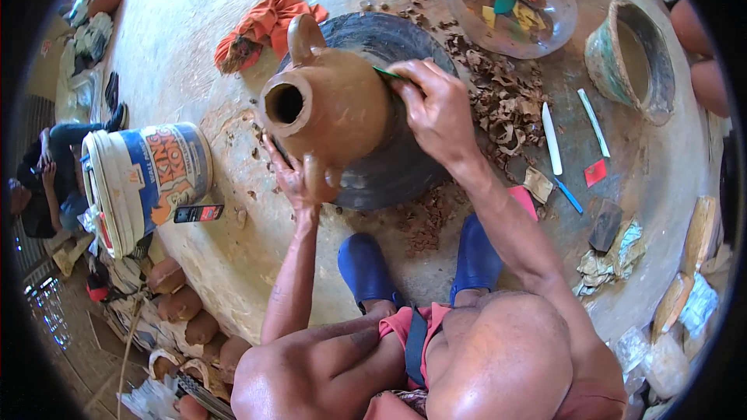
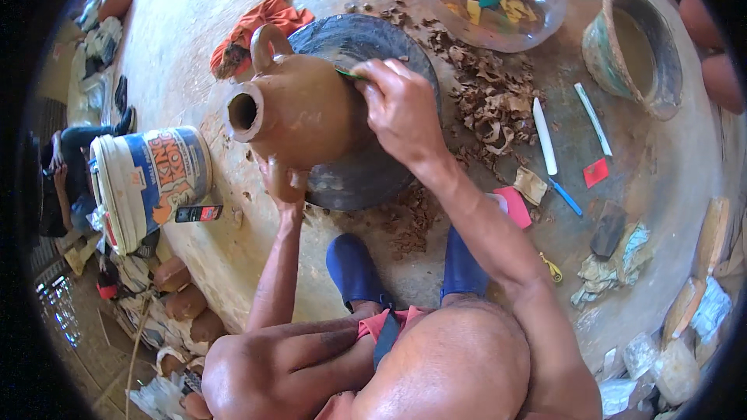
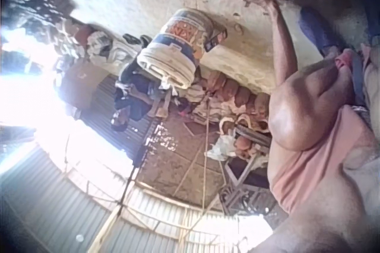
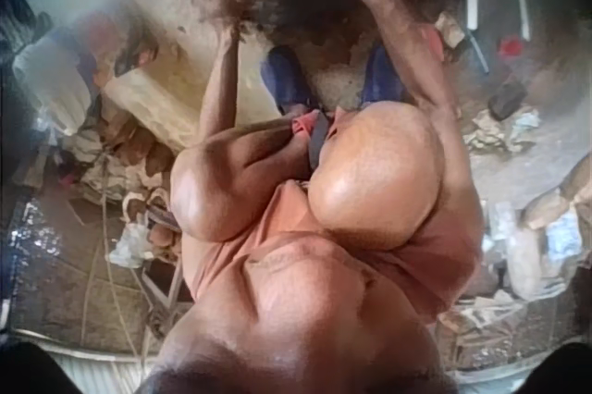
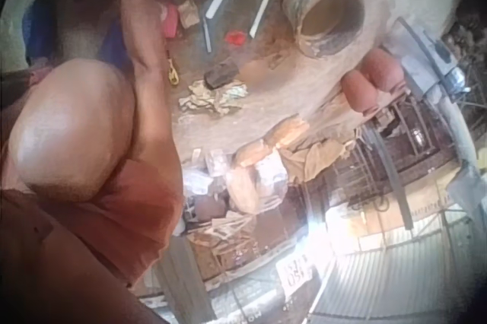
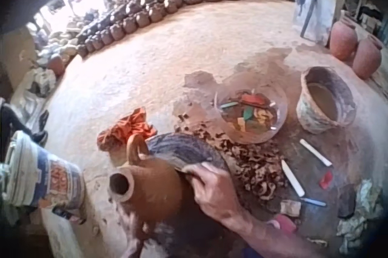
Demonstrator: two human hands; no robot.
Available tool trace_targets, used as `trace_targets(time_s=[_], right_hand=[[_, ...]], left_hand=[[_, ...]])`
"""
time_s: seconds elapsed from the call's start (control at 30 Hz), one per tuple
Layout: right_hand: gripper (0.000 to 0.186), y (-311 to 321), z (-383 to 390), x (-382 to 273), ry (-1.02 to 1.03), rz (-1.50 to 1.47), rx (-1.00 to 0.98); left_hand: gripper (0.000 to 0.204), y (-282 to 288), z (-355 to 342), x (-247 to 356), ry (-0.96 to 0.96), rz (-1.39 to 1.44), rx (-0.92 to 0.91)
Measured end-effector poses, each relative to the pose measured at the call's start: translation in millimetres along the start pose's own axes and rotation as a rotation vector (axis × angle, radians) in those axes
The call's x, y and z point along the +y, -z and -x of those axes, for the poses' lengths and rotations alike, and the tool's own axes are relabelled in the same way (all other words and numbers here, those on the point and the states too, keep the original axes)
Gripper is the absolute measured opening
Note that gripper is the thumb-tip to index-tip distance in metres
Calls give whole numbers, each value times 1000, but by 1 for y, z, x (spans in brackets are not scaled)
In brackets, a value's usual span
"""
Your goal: The person uses various tools to smooth and detail a clay jug on a pottery wheel, including scraping the surface and cleaning the inner rim.
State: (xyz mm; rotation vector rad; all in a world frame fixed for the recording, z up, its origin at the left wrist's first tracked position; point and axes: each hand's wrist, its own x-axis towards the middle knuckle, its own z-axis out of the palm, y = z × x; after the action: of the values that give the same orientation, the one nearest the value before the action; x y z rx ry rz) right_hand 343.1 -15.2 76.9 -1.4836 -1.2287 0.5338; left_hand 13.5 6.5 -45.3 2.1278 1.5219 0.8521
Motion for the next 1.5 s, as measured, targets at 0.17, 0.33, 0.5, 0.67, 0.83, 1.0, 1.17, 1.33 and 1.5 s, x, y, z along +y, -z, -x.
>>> trace_targets(time_s=[0.17, 0.33, 0.5, 0.67, 0.83, 1.0, 1.17, 1.33, 1.5], right_hand=[[29, 14, 43, -54, 212, 41, 24], [45, 25, 5, -52, 558, 165, -2], [43, 20, 0, -36, 819, 235, -113], [43, 19, 49, -6, 728, 302, -79], [41, 18, 79, 27, 511, 226, -152], [41, 23, 23, 8, 429, 175, 89], [42, 5, 22, 13, 325, -5, 57], [36, -8, 79, 12, 195, 21, 123], [34, -5, 92, 3, 138, -2, 82]], left_hand=[[78, -17, 22, 65, 397, 62, 210], [86, -20, 33, 92, 538, 35, 259], [87, -19, 32, 105, 551, -4, 219], [94, -17, 33, 113, 571, 71, 197], [92, -19, 46, 115, 568, 58, 198], [83, -1, 30, 94, 616, 299, 236], [83, 14, -4, 66, 676, 258, 121], [64, -2, 14, 71, 647, 344, 157], [68, -5, 27, 68, 671, 342, 206]])
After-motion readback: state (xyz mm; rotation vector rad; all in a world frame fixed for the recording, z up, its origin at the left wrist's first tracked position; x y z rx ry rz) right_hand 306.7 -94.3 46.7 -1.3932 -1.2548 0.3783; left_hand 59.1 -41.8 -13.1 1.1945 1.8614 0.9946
